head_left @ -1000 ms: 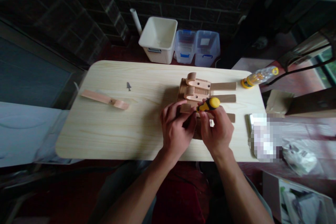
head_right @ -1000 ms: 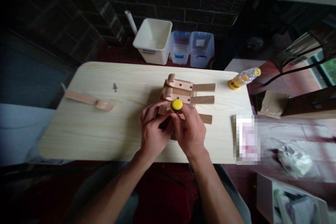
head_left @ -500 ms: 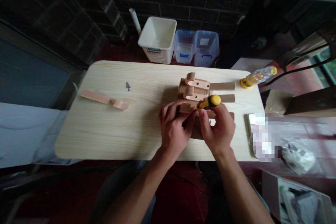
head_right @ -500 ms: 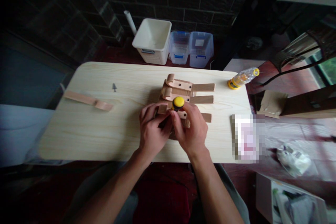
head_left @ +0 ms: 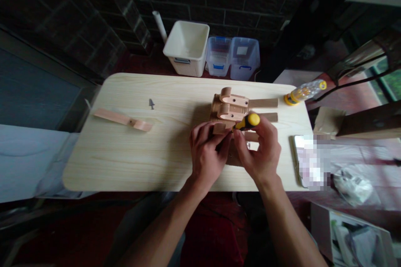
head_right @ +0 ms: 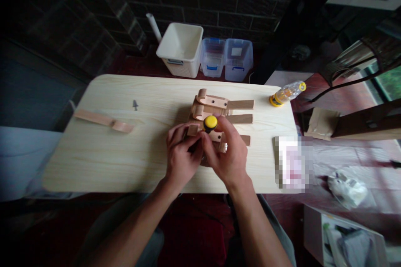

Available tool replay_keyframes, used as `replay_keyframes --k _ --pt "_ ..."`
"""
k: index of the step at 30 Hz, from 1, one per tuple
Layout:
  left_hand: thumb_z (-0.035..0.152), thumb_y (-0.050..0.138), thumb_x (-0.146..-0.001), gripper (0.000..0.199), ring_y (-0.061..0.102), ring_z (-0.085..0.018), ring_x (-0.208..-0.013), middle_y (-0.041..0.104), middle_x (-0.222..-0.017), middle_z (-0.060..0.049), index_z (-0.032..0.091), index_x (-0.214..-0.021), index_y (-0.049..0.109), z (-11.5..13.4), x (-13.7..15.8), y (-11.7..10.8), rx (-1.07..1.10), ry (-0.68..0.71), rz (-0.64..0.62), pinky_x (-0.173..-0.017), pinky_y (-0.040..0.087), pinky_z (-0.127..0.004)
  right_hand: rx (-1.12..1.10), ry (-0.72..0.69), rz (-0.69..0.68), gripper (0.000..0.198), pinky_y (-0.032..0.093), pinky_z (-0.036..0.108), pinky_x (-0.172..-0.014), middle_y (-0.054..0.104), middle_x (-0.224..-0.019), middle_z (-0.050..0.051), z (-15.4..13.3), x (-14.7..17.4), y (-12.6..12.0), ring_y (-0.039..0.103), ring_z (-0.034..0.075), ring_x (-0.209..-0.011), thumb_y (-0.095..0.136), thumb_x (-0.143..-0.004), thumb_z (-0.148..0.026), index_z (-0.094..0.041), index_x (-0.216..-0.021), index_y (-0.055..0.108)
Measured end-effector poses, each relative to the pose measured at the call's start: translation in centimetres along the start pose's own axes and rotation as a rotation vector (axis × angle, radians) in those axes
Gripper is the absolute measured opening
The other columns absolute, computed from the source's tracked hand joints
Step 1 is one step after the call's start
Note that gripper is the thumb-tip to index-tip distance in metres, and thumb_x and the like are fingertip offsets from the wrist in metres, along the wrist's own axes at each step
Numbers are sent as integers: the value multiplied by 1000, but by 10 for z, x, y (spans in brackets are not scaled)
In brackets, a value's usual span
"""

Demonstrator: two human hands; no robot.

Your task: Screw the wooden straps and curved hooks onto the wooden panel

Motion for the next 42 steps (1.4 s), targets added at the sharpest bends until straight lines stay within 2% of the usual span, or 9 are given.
replay_keyframes --k 2,4,7,11,15,25,28,34,42 --pt "28 74 -99 15 62 -29 -125 76 -125 -8 30 -110 84 0 -1 1 -11 -1 1 -109 51 -48 -4 -26 -38 66 70 39 -81 78 -131 10 1 -3 -3 80 24 -97 72 -101 -29 -32 -161 45" --pt "27 73 -99 16 62 -28 -124 77 -124 -8 29 -111 84 0 -1 1 -15 4 6 -109 51 -48 34 -81 -110 67 70 36 -80 78 -134 8 -3 -10 -7 79 22 -94 72 -102 -26 -36 -163 45" --pt "26 70 -101 17 63 -28 -123 77 -123 -9 28 -112 83 1 -2 1 -3 13 13 -110 50 -49 39 -111 -252 60 69 33 -89 77 -138 5 -13 -25 -14 79 19 -101 68 -104 -23 -36 -160 51" --pt "25 69 -101 17 63 -28 -123 76 -125 -8 28 -110 83 0 -1 1 -3 12 -2 -110 50 -49 -4 -116 -340 45 63 37 -110 74 -142 5 -30 -48 -28 72 21 -130 61 -107 -20 -30 -151 63" --pt "28 70 -102 15 62 -28 -124 76 -125 -6 30 -108 83 0 -1 1 1 -4 -11 -111 49 -49 -50 -41 -420 38 63 33 -109 78 -139 5 -34 -59 -37 76 19 -123 59 -108 -16 -25 -144 70" --pt "26 71 -101 16 61 -29 -124 76 -119 -8 28 -111 84 2 0 1 17 24 30 -110 51 -46 -93 31 -370 35 66 36 -101 81 -133 6 -29 -59 -47 79 21 -120 63 -106 -19 -26 -138 75" --pt "27 71 -101 16 61 -29 -122 76 -116 -9 27 -110 84 1 1 2 13 37 33 -109 51 -46 -95 48 -372 34 69 35 -92 82 -130 7 -29 -58 -45 82 22 -110 63 -106 -23 -26 -138 75" --pt "28 71 -101 16 62 -29 -118 74 -115 -11 26 -109 85 -1 4 4 -7 65 75 -109 53 -47 -128 88 -395 35 70 38 -90 82 -127 9 -31 -57 -42 82 22 -102 61 -107 -28 -26 -139 74" --pt "28 73 -99 15 60 -30 -123 73 -119 -11 27 -106 85 1 7 3 -27 50 105 -109 54 -47 -136 92 -389 34 70 38 -88 81 -131 10 -32 -52 -44 81 25 -109 59 -108 -32 -27 -138 75"
Point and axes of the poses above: each hand's wrist, its own x-axis away from the middle knuckle, its own y-axis out of the palm, z = x × y, the point moved 5 cm from there along -x, towards the middle knuckle
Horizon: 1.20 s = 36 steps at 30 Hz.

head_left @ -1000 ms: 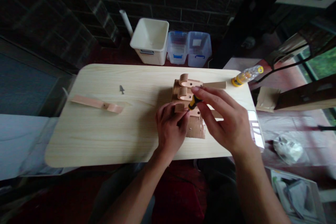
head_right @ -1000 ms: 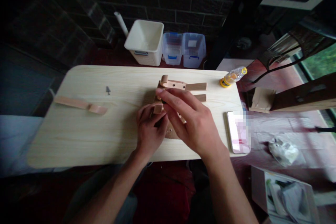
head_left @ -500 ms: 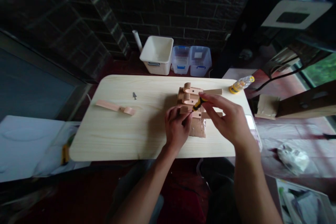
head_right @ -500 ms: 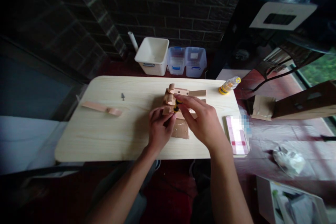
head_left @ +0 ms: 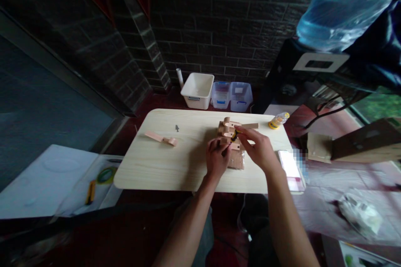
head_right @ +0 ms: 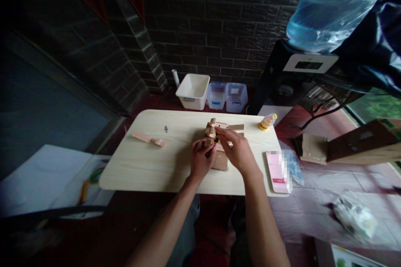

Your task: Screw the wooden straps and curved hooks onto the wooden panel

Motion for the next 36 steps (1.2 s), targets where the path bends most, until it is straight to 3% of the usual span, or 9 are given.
replay_keyframes --k 12,19,27,33,36 --pt "25 74 -98 14 59 -30 -125 73 -121 -10 28 -107 85 -2 2 0 11 10 5 -107 56 -47 -24 -28 26 35 71 36 -83 82 -129 9 1 5 2 82 23 -97 58 -107 -33 -29 -139 74" --pt "23 76 -96 14 62 -29 -121 73 -116 -10 27 -106 85 5 1 -6 -28 10 17 -105 58 -48 -34 -60 30 35 71 42 -93 80 -134 13 -8 12 3 78 28 -122 58 -106 -31 -24 -136 75" --pt "21 76 -95 13 64 -27 -116 74 -116 -10 27 -103 85 12 1 -13 -58 29 20 -101 58 -46 -52 -70 8 34 68 44 -99 80 -134 14 -6 16 -4 80 27 -119 58 -106 -27 -23 -136 74" --pt "22 72 -98 14 63 -28 -115 74 -112 -9 26 -102 84 12 -2 -14 -58 38 4 -100 58 -44 -48 -48 -30 38 69 37 -90 81 -132 11 1 17 1 85 22 -97 61 -104 -23 -27 -141 71" --pt "24 68 -99 16 63 -29 -116 75 -110 -9 26 -103 83 11 -5 -13 -50 46 -15 -101 57 -46 -33 -28 -29 40 68 37 -92 82 -129 9 4 16 5 84 24 -103 60 -104 -21 -28 -142 70"
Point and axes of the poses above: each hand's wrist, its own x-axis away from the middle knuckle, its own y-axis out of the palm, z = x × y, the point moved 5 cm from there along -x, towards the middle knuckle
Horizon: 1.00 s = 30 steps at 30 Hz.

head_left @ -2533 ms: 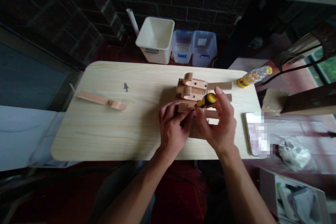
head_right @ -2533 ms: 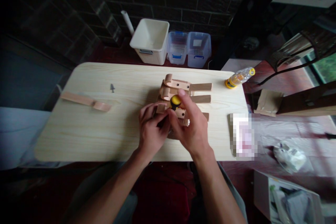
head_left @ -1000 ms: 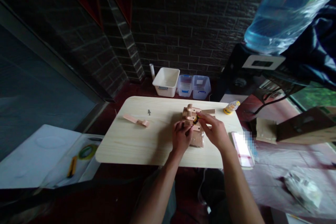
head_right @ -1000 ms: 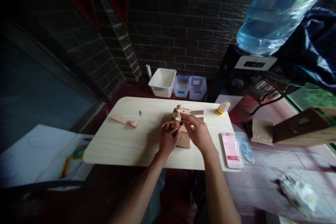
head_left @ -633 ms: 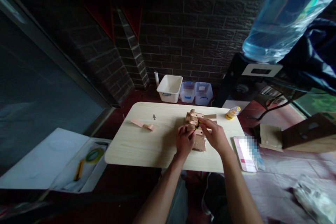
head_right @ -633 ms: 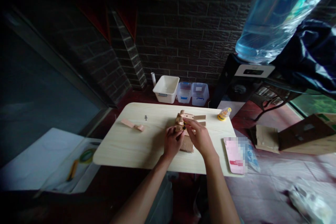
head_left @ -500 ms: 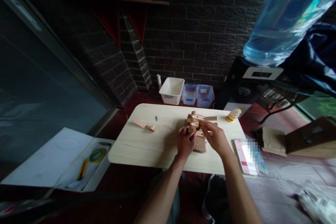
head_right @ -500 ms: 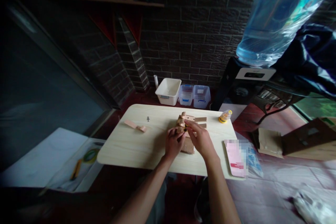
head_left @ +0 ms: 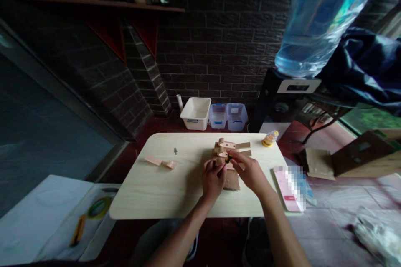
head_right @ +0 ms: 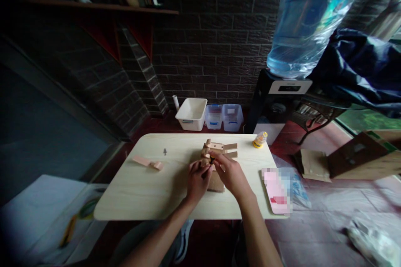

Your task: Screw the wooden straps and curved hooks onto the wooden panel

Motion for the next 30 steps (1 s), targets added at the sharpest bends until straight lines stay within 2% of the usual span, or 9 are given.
replay_keyframes --k 9,15,20,25,30 --pt "28 67 -101 15 64 -30 -117 75 -113 -9 26 -101 82 -12 -2 9 27 22 -6 -105 56 -48 5 11 -15 35 67 37 -99 80 -133 9 -4 -10 5 80 24 -119 58 -106 -19 -28 -138 69" --pt "26 65 -102 16 62 -31 -117 75 -113 -11 25 -102 81 -11 -4 9 17 28 -59 -106 54 -48 -36 37 -54 39 65 39 -105 78 -139 6 -11 -14 9 79 23 -122 58 -107 -17 -32 -142 67" --pt "28 65 -103 16 62 -32 -116 75 -116 -11 26 -105 81 -13 -6 8 11 25 -105 -104 54 -48 -47 24 -36 41 65 37 -105 79 -137 5 -7 -13 8 79 22 -122 60 -106 -17 -33 -143 67" --pt "29 67 -102 15 62 -31 -115 75 -115 -10 26 -107 80 -12 -8 9 13 60 -105 -105 52 -50 -50 47 -11 40 66 35 -103 81 -133 5 0 -11 5 80 21 -121 61 -106 -16 -33 -141 69" --pt "30 66 -101 15 61 -31 -119 73 -118 -9 28 -107 80 -13 -6 9 42 42 -69 -105 54 -49 -51 17 -16 48 66 36 -104 78 -138 6 0 -10 7 78 22 -124 59 -106 -14 -36 -148 64"
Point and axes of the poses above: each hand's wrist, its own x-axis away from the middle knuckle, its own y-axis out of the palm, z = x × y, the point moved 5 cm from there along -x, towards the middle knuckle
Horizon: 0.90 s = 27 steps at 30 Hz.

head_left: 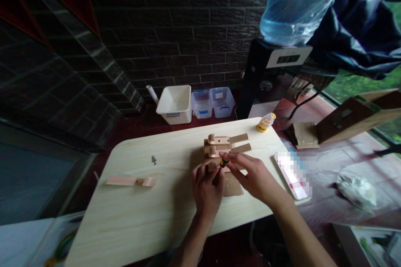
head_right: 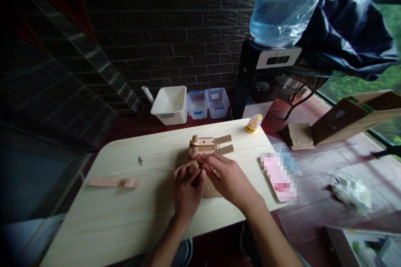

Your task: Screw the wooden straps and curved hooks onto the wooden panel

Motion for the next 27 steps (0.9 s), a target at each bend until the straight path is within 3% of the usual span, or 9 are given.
replay_keyframes --k 13,23,27 --pt "27 62 -103 16 61 -31 -119 73 -121 -10 27 -108 77 0 0 1 38 -20 -41 -106 52 -51 122 -38 57 50 69 34 -91 78 -123 7 4 4 6 80 22 -107 60 -108 -20 -36 -155 57" --pt "24 64 -102 14 62 -30 -118 74 -122 -10 26 -106 77 0 1 3 28 -26 -41 -109 52 -49 92 -57 44 47 66 37 -106 71 -146 10 -2 -1 9 73 23 -132 58 -108 -17 -32 -153 57" --pt "24 64 -102 15 61 -30 -118 74 -120 -10 24 -105 79 -1 1 3 17 -30 -37 -107 52 -49 122 -89 95 46 69 35 -97 76 -136 9 0 2 9 78 22 -121 61 -107 -16 -31 -150 58"
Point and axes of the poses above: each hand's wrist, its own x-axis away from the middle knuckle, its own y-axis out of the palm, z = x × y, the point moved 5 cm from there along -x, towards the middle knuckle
